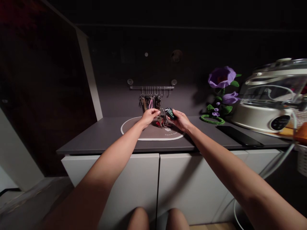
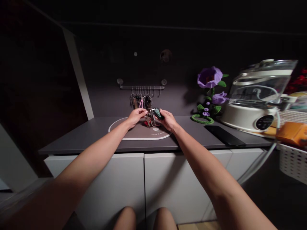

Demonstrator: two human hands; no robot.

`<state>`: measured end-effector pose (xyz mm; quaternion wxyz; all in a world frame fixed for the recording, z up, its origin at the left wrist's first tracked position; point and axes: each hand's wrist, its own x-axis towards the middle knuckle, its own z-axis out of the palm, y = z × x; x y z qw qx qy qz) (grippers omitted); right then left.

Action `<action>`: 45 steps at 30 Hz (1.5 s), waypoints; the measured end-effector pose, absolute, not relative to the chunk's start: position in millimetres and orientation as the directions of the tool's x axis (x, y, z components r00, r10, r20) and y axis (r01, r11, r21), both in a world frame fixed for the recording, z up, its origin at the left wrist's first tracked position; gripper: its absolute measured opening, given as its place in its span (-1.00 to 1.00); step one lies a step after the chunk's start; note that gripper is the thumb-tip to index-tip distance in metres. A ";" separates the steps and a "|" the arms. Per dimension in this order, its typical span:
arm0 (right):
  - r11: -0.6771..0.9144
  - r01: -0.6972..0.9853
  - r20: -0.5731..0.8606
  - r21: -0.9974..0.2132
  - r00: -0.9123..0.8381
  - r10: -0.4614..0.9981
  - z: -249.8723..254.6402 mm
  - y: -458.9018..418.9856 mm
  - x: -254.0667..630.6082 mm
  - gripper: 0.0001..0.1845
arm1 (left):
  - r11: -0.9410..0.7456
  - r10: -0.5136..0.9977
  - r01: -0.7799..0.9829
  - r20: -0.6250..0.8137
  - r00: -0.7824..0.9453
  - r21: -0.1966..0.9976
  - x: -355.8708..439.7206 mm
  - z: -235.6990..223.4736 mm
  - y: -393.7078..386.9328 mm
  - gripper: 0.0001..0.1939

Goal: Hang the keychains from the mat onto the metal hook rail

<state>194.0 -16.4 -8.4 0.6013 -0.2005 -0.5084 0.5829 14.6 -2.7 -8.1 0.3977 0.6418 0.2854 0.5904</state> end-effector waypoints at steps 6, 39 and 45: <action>0.240 -0.476 0.378 -0.846 -0.218 0.900 -9.2 -16.2 191.9 -0.87 | -0.470 0.851 -0.231 0.507 0.137 0.852 12.9 -8.1 3.9 -0.77; 0.669 0.116 0.649 -0.734 -0.169 0.742 -4.7 -20.3 161.9 -0.73 | -0.267 0.918 -0.526 0.379 0.115 0.807 12.5 6.4 -7.9 -0.84; 0.678 0.073 0.671 -0.732 -0.096 0.735 -4.4 -10.5 142.5 -0.71 | -0.298 0.915 -0.532 0.396 0.077 0.792 12.2 4.0 -1.7 -0.77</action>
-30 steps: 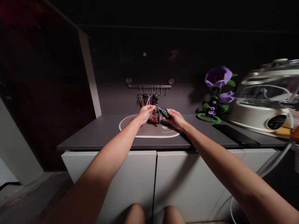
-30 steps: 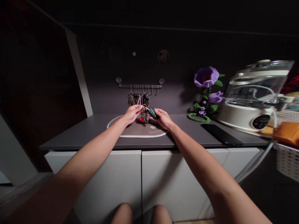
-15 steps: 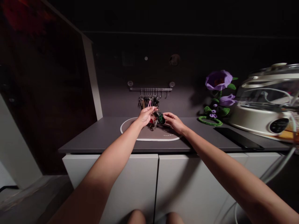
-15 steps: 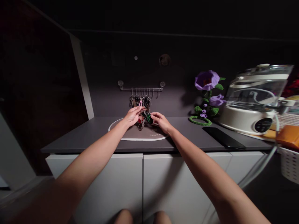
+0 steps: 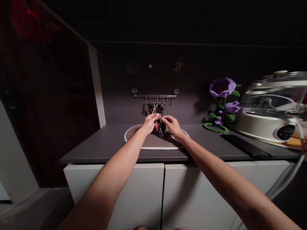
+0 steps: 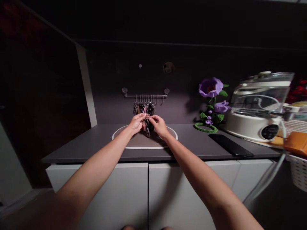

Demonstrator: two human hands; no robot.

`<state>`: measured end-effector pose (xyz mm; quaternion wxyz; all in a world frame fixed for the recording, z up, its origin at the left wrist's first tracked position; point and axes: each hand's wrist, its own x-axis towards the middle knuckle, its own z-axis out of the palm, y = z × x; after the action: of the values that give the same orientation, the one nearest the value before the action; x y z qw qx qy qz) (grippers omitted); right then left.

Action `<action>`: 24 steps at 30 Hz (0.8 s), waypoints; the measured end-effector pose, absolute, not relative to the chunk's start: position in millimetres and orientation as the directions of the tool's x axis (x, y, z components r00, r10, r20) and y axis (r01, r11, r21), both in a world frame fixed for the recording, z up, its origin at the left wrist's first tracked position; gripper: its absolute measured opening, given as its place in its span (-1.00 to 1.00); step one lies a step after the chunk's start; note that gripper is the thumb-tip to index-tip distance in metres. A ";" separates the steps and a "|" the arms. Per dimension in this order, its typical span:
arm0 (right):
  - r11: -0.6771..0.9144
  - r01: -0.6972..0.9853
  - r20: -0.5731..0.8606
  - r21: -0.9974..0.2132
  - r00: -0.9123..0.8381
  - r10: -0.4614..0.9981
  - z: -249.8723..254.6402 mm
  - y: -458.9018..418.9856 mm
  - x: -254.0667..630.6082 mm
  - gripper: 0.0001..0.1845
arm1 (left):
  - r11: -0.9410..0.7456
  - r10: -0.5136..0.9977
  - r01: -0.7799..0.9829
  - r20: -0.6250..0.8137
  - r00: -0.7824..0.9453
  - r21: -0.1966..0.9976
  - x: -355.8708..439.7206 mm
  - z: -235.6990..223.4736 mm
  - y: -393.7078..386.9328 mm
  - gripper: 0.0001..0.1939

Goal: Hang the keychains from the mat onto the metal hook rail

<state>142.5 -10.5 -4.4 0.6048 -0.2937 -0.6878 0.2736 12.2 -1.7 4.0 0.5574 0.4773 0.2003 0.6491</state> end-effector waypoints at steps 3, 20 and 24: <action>0.684 0.061 0.679 -0.727 -0.080 0.730 -2.5 -7.4 138.5 -0.72 | -0.294 0.919 -0.529 0.387 0.072 0.796 11.7 3.3 -0.4 -0.76; 0.697 0.218 0.709 -0.684 -0.030 0.705 23.5 15.7 147.7 -0.75 | -0.386 0.906 -0.524 0.420 -0.057 0.759 11.4 0.0 6.6 -0.70; 0.675 0.200 0.696 -0.710 0.050 0.716 39.9 28.8 155.4 -0.78 | -0.358 0.929 -0.442 0.360 -0.083 0.823 10.8 -1.8 8.0 -0.73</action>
<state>155.4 28.8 39.9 0.6357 -0.3478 -0.6585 0.2033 10.8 8.0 -1.8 0.5000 0.4567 0.2667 0.6858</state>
